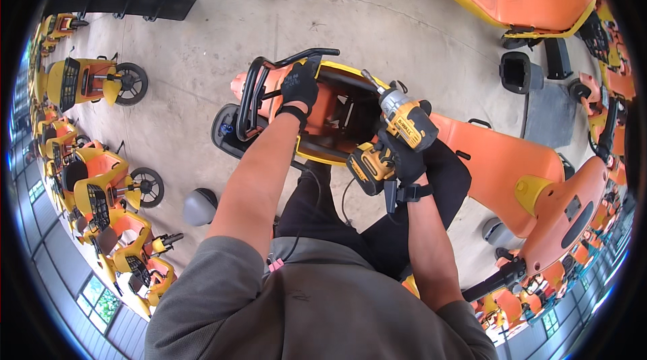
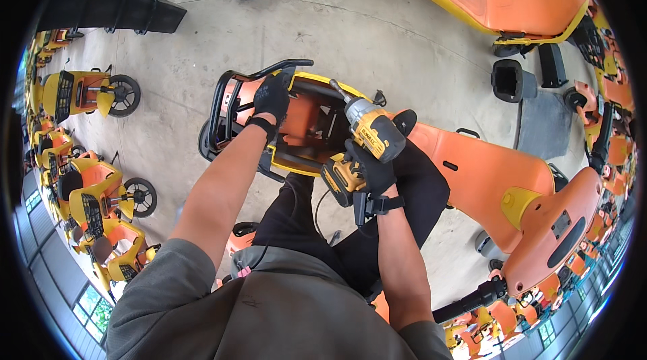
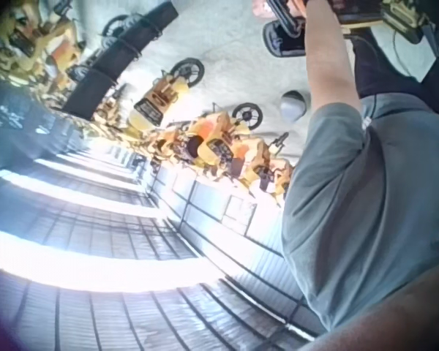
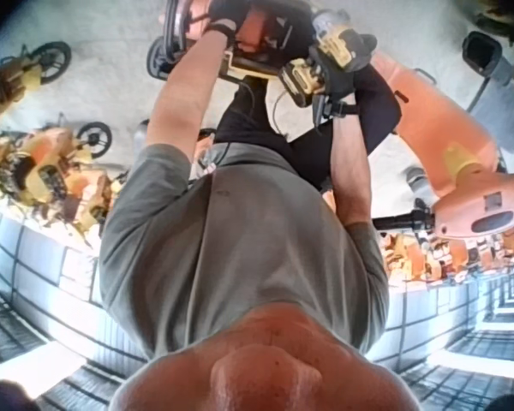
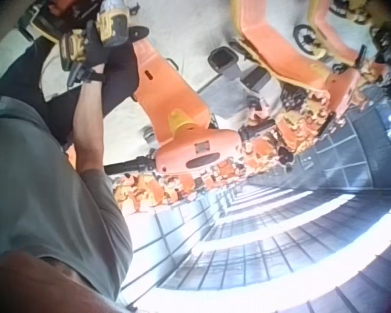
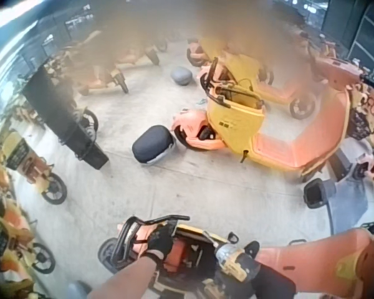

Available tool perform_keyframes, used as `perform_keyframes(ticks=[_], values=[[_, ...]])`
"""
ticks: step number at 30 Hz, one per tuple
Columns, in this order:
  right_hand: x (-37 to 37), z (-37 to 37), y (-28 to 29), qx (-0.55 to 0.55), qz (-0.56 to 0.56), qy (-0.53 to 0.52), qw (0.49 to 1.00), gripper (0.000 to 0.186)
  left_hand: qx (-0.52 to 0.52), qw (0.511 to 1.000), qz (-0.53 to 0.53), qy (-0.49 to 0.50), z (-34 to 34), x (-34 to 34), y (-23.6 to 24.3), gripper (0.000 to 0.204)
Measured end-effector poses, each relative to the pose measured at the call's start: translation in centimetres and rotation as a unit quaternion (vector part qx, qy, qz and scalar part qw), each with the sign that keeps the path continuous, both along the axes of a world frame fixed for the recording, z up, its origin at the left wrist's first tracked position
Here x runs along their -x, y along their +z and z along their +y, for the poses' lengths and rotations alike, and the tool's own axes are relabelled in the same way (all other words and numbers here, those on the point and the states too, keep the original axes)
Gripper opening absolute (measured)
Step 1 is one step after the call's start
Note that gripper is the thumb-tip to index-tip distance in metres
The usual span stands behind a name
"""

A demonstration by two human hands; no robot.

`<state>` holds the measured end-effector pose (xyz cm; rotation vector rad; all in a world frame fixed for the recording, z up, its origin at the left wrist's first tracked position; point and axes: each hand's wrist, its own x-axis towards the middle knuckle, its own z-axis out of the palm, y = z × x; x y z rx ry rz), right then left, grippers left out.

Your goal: The person uses a power drill to remove screws from the interior compartment of a scooter, positions a plastic component inside, and uses the drill to secure the part with screws.

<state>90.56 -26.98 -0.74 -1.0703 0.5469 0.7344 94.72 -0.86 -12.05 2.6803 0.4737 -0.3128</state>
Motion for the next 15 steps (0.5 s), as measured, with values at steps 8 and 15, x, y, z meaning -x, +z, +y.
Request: perform_keyframes(ticks=[8,15], values=[[-0.1,-0.2,-0.5,0.023,-0.020,0.026,0.999,0.021,0.014,0.997,-0.081,0.005,0.1,1.1,-0.4,0.029],[-0.4,0.4,-0.4,0.010,-0.043,0.024,0.999,0.021,0.192,0.972,-0.127,0.042,-2.2,5.6,7.9,0.007]])
